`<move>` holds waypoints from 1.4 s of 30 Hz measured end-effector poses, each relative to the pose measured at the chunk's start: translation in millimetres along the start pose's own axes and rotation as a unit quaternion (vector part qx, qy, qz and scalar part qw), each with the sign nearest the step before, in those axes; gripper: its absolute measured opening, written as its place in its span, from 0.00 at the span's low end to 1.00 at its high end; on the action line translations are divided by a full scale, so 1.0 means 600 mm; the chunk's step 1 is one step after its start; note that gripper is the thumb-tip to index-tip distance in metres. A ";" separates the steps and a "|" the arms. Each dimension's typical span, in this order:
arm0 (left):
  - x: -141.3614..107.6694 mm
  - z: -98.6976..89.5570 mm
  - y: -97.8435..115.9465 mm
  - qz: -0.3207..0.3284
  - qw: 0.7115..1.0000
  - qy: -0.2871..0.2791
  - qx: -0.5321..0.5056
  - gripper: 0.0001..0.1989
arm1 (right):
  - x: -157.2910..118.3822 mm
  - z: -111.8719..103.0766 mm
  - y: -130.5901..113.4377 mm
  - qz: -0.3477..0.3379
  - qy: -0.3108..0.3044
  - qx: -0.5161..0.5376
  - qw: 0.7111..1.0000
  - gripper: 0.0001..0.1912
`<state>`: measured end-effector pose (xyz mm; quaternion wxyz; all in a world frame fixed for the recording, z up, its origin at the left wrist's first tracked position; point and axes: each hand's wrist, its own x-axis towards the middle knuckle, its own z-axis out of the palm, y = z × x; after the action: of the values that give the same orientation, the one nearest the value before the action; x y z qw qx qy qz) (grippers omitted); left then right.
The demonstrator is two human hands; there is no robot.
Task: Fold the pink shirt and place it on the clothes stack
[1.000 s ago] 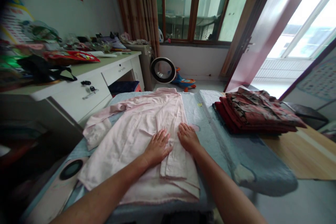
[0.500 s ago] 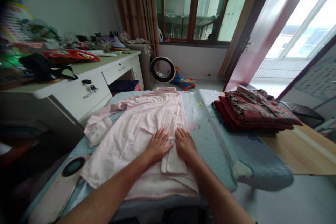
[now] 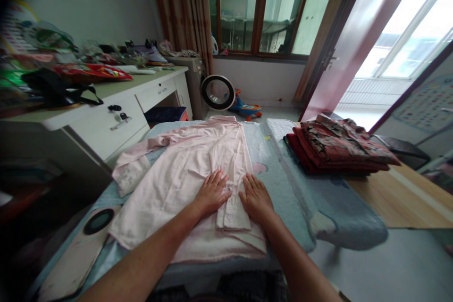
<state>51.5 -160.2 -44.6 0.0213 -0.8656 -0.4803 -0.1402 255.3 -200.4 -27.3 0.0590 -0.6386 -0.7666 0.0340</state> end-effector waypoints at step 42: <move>-0.077 -0.046 0.056 0.034 0.992 -0.092 -0.080 0.34 | -0.071 0.006 -0.021 -0.004 0.104 0.049 0.993 0.24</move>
<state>50.5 -221.3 -26.8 -0.0871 -0.8895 -0.4378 -0.0973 250.1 -244.7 -31.4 0.1698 -0.6317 -0.7564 0.0041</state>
